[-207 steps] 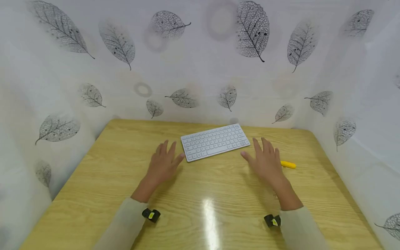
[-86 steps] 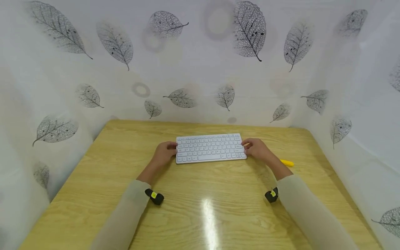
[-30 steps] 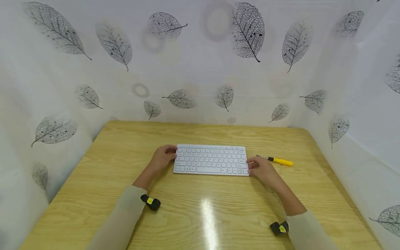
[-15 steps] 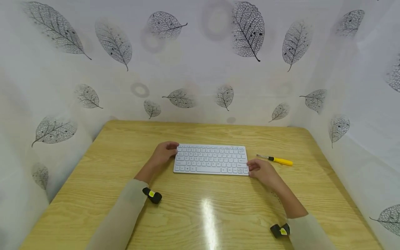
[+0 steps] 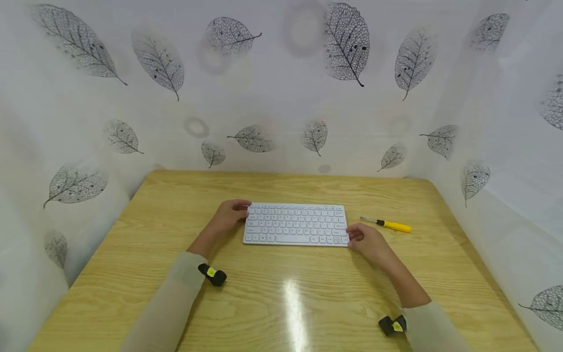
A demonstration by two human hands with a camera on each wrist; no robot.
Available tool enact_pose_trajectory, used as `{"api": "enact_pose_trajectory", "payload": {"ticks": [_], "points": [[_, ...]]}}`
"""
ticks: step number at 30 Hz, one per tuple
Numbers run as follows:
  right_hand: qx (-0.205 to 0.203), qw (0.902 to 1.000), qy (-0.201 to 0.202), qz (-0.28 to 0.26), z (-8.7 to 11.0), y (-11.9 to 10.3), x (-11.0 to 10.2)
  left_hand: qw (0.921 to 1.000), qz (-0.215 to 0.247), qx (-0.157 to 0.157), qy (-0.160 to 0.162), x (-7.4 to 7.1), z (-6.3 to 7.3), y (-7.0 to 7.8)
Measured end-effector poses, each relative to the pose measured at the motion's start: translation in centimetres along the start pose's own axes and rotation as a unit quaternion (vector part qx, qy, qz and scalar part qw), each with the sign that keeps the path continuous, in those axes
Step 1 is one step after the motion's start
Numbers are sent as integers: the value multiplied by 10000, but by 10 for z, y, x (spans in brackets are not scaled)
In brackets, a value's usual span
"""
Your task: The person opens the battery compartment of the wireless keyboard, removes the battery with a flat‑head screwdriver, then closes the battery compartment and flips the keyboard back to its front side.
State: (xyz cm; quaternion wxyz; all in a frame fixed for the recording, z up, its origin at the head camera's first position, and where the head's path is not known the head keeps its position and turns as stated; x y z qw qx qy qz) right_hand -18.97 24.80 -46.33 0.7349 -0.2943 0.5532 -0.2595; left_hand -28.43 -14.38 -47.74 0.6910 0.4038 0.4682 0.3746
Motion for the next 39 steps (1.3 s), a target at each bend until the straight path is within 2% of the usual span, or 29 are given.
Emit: {"api": "enact_pose_trajectory", "payload": {"ticks": [8,18,23,29,34,39], "points": [[-3,9998,-27,-200,4,-3,-1,9986,419,129,-302,-1,4,2],[-24,9997,-51,-240,2,-3,-2,9932,1032,267,-461,-4,5,5],[3,9995,-67,-295,1,-2,-2,9923,1131,170,-468,-7,7,7],[-15,9996,-68,-289,0,0,-1,9914,1149,64,-630,-9,9,9],[-7,9995,-79,-305,-1,1,-1,9899,1213,160,-716,-10,11,11],[-26,9995,-83,-310,-2,2,-1,9906,1166,364,-618,-11,12,19]]}}
Point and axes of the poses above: each hand's wrist, its own z-axis away from the middle knuckle, its own x-axis out of the palm, y = z × x, the point moved 3 cm from there along -z, towards the middle knuckle, and after that the axes turned 4 degrees about -y, right-handed, at the moved point
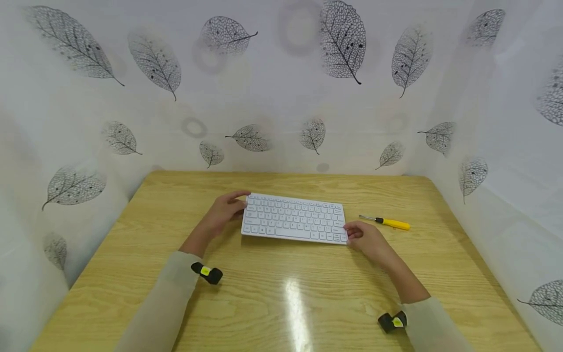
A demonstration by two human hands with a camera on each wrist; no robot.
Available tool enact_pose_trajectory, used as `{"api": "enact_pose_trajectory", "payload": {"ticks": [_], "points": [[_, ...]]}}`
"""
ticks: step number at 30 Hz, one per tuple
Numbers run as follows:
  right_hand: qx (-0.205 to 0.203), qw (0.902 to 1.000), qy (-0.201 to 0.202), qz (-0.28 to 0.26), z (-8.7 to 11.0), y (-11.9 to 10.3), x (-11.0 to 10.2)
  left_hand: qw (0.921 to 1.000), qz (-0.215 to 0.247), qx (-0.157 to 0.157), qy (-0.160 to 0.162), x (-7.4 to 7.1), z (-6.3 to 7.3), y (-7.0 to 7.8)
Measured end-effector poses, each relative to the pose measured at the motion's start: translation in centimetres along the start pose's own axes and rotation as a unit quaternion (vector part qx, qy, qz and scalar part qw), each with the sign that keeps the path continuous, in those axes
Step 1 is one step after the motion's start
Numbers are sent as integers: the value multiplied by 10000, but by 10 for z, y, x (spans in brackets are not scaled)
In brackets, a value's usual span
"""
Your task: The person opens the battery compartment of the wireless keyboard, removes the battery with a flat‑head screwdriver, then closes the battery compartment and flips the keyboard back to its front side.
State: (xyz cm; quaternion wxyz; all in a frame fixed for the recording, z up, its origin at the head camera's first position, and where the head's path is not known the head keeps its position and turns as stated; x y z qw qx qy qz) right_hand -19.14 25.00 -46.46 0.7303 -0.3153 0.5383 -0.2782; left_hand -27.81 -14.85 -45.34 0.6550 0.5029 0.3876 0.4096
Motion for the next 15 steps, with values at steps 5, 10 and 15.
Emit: {"api": "enact_pose_trajectory", "payload": {"ticks": [5,10,15], "points": [[-2,10000,-29,-13,0,0,0,10000,-30,-5,82,0,0,8],[19,9999,-77,-113,1,-2,1,9999,2,42,99,2,1,17],[47,9997,-126,-180,2,-2,1,9998,-59,137,119,5,3,28]]}}
Point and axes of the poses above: each hand's wrist, its own z-axis away from the middle knuckle, its own x-axis out of the palm, y = z × x, the point moved 3 cm from there along -z, towards the middle knuckle, and after that the axes turned 4 degrees about -y, right-handed, at the moved point
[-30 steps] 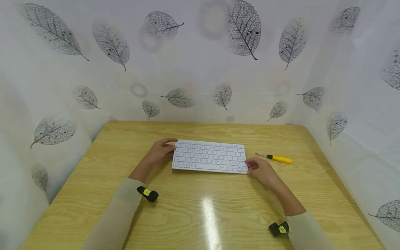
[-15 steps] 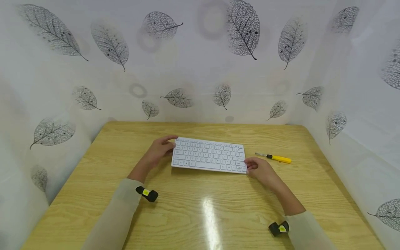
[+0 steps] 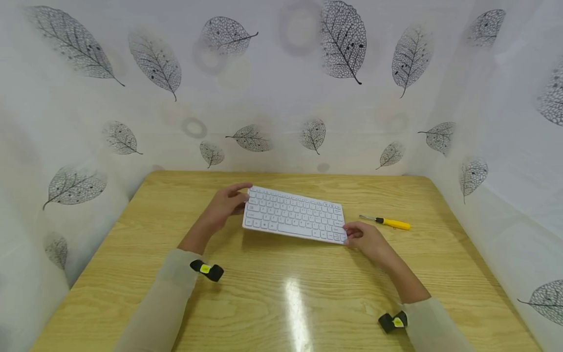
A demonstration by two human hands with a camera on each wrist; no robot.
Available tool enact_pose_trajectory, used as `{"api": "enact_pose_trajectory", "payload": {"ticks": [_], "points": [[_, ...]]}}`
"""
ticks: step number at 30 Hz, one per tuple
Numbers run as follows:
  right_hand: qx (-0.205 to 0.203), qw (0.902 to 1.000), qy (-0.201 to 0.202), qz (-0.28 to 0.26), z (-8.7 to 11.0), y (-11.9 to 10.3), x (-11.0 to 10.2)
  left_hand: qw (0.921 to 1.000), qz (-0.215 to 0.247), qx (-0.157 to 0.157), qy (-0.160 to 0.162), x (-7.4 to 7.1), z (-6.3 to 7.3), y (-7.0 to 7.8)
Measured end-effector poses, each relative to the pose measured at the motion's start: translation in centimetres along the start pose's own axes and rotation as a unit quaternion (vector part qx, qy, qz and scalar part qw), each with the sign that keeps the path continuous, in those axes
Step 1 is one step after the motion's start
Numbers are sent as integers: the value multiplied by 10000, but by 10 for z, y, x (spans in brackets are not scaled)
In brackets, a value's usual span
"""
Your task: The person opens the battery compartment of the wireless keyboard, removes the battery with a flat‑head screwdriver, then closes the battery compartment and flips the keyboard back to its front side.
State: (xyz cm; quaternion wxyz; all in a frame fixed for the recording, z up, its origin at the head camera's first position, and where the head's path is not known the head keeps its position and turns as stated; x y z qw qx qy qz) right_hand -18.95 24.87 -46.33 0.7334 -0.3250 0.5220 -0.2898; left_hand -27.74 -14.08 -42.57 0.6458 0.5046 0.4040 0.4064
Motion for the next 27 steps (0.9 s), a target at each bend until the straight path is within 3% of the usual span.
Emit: {"api": "enact_pose_trajectory", "payload": {"ticks": [13,27], "points": [[52,9995,121,-271,-2,-1,7,9993,7,368,5,7,4,33],[-368,9987,252,-253,-3,-18,20,9971,-182,720,-157,10,9,64]]}}
Point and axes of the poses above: each hand's wrist, its own z-axis away from the middle knuckle, its own x-axis out of the palm, y = z × x, the point moved 3 cm from there along -z, towards the middle knuckle, and after that the axes turned 4 degrees about -y, right-handed, at the moved point
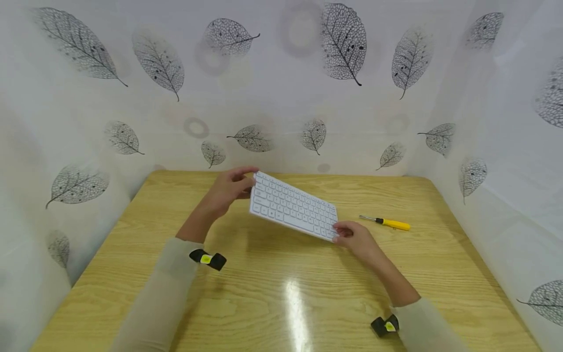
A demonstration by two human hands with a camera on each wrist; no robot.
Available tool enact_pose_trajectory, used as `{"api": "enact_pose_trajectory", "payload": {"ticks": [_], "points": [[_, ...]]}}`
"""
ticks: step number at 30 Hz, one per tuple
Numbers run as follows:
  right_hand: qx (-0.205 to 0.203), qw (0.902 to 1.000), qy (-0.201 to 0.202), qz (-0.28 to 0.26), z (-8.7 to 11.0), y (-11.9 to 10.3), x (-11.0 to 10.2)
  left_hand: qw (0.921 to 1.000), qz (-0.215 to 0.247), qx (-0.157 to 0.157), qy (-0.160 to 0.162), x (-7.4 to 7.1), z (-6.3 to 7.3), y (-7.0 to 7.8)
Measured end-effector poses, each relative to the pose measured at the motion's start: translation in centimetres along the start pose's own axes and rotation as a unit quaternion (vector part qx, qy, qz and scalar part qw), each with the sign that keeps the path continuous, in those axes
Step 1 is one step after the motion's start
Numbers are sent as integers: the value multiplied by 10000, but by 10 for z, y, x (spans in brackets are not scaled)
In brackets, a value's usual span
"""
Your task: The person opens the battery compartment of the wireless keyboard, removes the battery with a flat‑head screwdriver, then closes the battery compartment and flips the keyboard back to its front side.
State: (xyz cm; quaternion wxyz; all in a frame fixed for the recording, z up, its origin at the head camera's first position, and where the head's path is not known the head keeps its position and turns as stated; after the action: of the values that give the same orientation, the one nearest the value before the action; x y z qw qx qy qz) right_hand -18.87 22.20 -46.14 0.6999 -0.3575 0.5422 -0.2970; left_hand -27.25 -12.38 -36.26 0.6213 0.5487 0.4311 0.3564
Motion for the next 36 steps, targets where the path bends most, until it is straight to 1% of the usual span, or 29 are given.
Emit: {"api": "enact_pose_trajectory", "payload": {"ticks": [2,5,11,14,19,22,29,33,36], "points": [[-75,9999,57,-48,-1,-5,3,10000,-28,13,5,1,0,4],[-228,9992,138,-286,-1,-16,8,10000,-67,29,10,2,-1,8],[-883,9921,294,-847,-2,-48,19,9999,-91,22,-98,6,-2,14],[-1273,9877,243,-879,-2,-70,25,9999,-52,48,-140,8,-2,18],[-1836,9796,73,-819,-4,-108,35,10000,-15,23,-85,9,-3,23],[-1971,9770,69,-806,-5,-125,40,9999,-32,38,-89,10,-3,25],[-2125,9740,74,-788,-10,-150,49,9999,-33,59,-106,12,-2,28],[-2093,9754,98,-686,-11,-161,52,9999,-23,97,-106,13,-3,30],[-2072,9757,104,-704,-10,-167,53,9998,-35,122,-123,14,-4,33]]}}
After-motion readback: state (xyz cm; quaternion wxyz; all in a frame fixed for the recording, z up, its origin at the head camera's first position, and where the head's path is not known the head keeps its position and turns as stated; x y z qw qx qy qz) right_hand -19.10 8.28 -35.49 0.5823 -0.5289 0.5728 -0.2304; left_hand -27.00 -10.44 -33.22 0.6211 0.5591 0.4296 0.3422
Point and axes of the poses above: each hand's wrist, its own z-axis away from the middle knuckle, its own x-axis out of the palm, y = z × x, the point moved 3 cm from there along -z, towards the middle knuckle, and after that the axes turned 4 degrees about -y, right-handed, at the moved point
